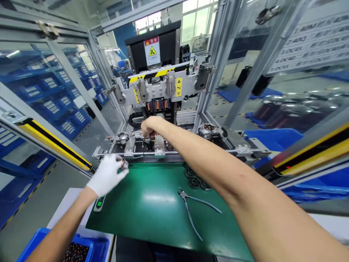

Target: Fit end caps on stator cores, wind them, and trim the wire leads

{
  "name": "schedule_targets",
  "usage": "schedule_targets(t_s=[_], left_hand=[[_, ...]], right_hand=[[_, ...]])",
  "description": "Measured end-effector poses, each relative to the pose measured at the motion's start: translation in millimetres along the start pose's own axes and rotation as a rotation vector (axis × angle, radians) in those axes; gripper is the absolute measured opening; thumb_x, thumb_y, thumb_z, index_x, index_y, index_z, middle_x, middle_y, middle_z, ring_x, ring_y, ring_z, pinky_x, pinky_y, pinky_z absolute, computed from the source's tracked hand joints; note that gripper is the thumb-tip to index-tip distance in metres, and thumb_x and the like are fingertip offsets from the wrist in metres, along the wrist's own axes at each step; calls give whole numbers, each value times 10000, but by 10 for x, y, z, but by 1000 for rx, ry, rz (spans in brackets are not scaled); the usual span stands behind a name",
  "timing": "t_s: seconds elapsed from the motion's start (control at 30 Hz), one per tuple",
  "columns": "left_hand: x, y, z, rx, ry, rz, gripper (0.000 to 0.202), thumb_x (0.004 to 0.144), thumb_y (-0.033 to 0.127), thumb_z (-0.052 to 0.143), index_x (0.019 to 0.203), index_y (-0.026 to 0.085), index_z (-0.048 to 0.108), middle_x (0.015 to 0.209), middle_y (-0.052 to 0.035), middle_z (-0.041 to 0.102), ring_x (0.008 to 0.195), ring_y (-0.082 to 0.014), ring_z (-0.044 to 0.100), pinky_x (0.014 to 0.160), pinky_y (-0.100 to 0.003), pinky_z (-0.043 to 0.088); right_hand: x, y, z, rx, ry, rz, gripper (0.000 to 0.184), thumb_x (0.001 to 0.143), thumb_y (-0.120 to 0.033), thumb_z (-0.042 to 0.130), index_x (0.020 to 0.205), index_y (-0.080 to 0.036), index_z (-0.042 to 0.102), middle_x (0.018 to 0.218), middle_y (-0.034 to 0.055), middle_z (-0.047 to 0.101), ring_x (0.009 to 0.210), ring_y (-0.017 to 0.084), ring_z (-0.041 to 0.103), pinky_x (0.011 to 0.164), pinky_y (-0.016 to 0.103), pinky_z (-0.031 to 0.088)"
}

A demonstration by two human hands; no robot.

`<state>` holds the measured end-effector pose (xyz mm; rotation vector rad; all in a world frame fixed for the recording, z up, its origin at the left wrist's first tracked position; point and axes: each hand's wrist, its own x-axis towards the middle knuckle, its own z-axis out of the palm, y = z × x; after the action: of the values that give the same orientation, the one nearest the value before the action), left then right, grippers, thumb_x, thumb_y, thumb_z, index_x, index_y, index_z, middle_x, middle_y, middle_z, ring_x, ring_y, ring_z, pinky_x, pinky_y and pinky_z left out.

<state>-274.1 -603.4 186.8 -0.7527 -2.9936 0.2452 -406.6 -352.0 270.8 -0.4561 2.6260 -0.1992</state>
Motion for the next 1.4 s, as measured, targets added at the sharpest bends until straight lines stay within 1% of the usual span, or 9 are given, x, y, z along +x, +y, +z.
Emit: schedule_targets(t_s=[0.1,0.23,0.4,0.53,0.63,0.77,1.0,1.2,1.4], left_hand=[[-398,150,485,-53,-86,-76,203,1050,321,706,1019,239,889,1169,-120,802,1134,-317,710,1055,-459,535],[-639,120,828,-97,-163,-109,223,1068,339,714,987,216,882,1084,-120,802,1177,-345,707,1226,-615,433],[-668,145,947,-112,-234,-92,268,1081,466,759,1098,209,837,1180,-85,813,1264,-300,706,1337,-624,375],[-745,193,834,-106,-223,-72,271,1015,435,816,1198,241,865,1337,-121,819,1307,-331,715,1346,-599,387],[-826,140,570,-100,-177,-52,340,966,450,833,1266,300,890,1457,-120,803,1376,-383,704,1326,-575,430],[-702,83,52,-85,-93,-30,409,1049,546,692,1334,323,882,1511,-95,785,1384,-385,705,1260,-550,503],[595,600,-769,6,-17,94,471,1055,581,672,1390,308,857,1495,-96,770,1411,-408,661,1254,-522,470],[1903,1420,-908,97,15,124,547,1043,519,694,1524,276,787,1578,-140,697,1457,-418,603,1226,-493,462],[2482,1738,-737,219,-75,185,573,972,589,797,1418,231,822,1509,-163,720,1394,-373,614,1203,-513,472]], right_hand=[[-388,-171,84,-87,112,-40,400,1157,-447,709,1437,-163,741,1424,149,778,1262,297,782,1100,498,656],[-881,-484,796,-157,136,-208,388,1225,-412,518,1432,-247,802,1437,131,833,1360,309,784,1158,403,575],[-1005,-743,1890,-205,-9,-242,328,1174,-443,679,1380,-210,783,1359,121,811,1221,271,795,1079,477,662],[-1015,-733,2189,-213,-21,-241,376,1141,-460,746,1412,-200,748,1386,113,779,1195,254,787,1053,479,685],[-1224,-525,2015,-211,52,-223,428,1181,-486,646,1534,-258,725,1292,116,842,1182,281,825,1044,449,662],[-1621,90,1418,-225,196,-84,451,1163,-493,640,1550,-291,752,1261,143,881,1216,341,843,1012,407,615],[-1906,1526,397,-196,348,301,516,1129,-336,727,1607,-144,692,1019,145,873,1052,315,834,981,422,591],[-1694,2148,357,-119,287,404,519,1077,-272,780,1572,-134,704,990,132,863,927,283,835,947,396,601],[-1472,2394,501,8,256,361,481,1044,-230,779,1515,-156,712,1170,114,859,720,192,806,819,336,616]])
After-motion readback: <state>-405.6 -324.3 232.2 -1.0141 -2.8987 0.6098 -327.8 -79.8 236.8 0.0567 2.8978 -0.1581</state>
